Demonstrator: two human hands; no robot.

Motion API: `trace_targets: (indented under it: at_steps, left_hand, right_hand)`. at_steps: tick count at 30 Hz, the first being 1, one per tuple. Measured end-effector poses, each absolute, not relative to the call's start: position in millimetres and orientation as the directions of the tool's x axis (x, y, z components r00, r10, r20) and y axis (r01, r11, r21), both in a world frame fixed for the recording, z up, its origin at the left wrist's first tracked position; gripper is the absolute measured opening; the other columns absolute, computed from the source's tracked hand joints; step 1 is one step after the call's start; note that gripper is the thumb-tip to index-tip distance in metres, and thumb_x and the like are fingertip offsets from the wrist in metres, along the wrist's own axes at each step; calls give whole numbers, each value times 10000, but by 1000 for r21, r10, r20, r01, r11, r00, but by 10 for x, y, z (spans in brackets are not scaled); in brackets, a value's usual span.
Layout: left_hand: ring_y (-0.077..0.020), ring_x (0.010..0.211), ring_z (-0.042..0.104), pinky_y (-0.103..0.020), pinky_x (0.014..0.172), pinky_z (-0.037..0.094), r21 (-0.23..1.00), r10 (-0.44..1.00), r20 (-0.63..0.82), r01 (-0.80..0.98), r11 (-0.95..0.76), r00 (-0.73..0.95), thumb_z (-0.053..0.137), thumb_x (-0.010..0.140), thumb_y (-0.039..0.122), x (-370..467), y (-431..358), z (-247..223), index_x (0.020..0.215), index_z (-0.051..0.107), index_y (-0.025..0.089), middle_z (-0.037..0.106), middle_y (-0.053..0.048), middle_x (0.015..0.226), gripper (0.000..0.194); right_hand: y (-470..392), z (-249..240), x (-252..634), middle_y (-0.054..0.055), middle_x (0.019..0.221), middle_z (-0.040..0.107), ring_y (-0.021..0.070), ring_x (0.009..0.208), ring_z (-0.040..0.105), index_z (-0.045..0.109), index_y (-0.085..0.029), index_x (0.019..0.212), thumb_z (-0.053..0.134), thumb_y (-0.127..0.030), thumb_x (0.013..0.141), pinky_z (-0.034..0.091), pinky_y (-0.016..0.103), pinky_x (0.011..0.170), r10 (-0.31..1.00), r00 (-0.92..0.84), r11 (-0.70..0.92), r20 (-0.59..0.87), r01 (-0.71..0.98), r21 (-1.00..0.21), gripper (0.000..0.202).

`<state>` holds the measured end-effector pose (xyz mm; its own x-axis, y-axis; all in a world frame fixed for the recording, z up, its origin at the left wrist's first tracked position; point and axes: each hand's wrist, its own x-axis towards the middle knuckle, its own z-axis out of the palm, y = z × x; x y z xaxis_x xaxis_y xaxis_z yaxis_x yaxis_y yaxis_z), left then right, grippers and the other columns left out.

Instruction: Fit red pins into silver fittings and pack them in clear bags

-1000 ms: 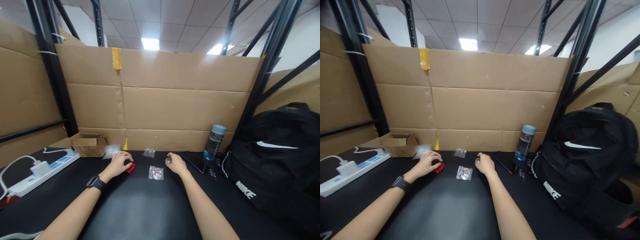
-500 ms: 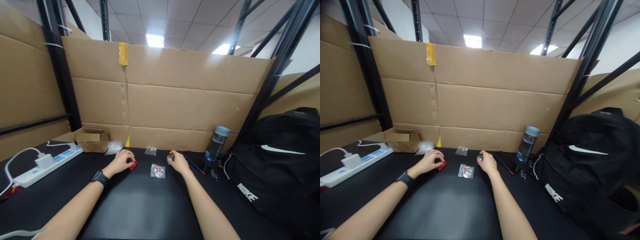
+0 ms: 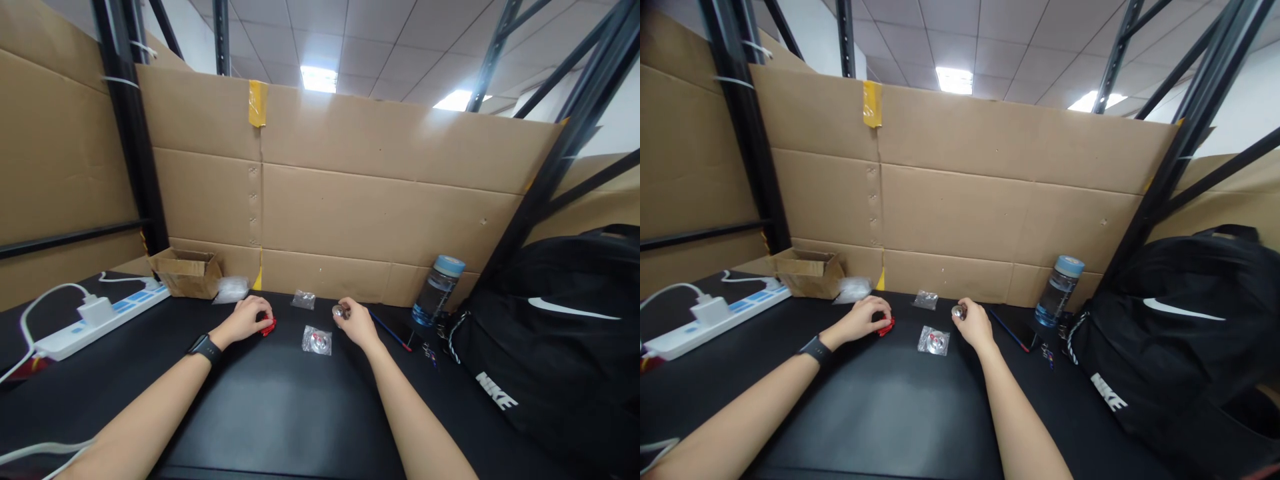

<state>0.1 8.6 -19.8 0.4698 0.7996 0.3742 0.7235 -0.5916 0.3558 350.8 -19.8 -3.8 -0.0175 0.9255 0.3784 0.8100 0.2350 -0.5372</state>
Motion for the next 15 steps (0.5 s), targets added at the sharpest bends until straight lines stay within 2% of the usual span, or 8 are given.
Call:
trace_targets:
  at_steps: [4, 10, 15]
  left_hand:
    - [-241, 1087, 602, -379, 998, 408, 365, 779, 390, 695, -620, 491, 606, 917, 437, 15, 67, -162, 864, 739, 248, 720, -48, 1078, 238]
    - [-244, 1185, 604, -360, 1044, 419, 416, 742, 466, 621, -665, 482, 632, 908, 415, 17, 61, -108, 859, 749, 247, 731, -57, 1118, 211]
    - [-234, 1096, 649, -343, 1003, 460, 472, 737, 512, 572, -671, 441, 618, 919, 420, 104, -43, 5, 889, 731, 231, 745, -49, 1055, 223]
  right_hand:
    - [-228, -8, 3413, 41, 985, 741, 200, 832, 669, 663, -239, 1079, 681, -361, 801, 510, 302, 786, 886, -58, 355, 461, 724, -591, 305]
    - [-361, 60, 3229, 51, 1015, 746, 189, 794, 659, 665, -235, 1107, 697, -344, 780, 522, 314, 793, 873, -136, 427, 468, 677, -599, 346]
    - [-414, 63, 3149, 37, 1006, 746, 172, 790, 662, 661, -233, 1101, 722, -309, 761, 522, 308, 798, 873, -178, 465, 454, 582, -666, 354]
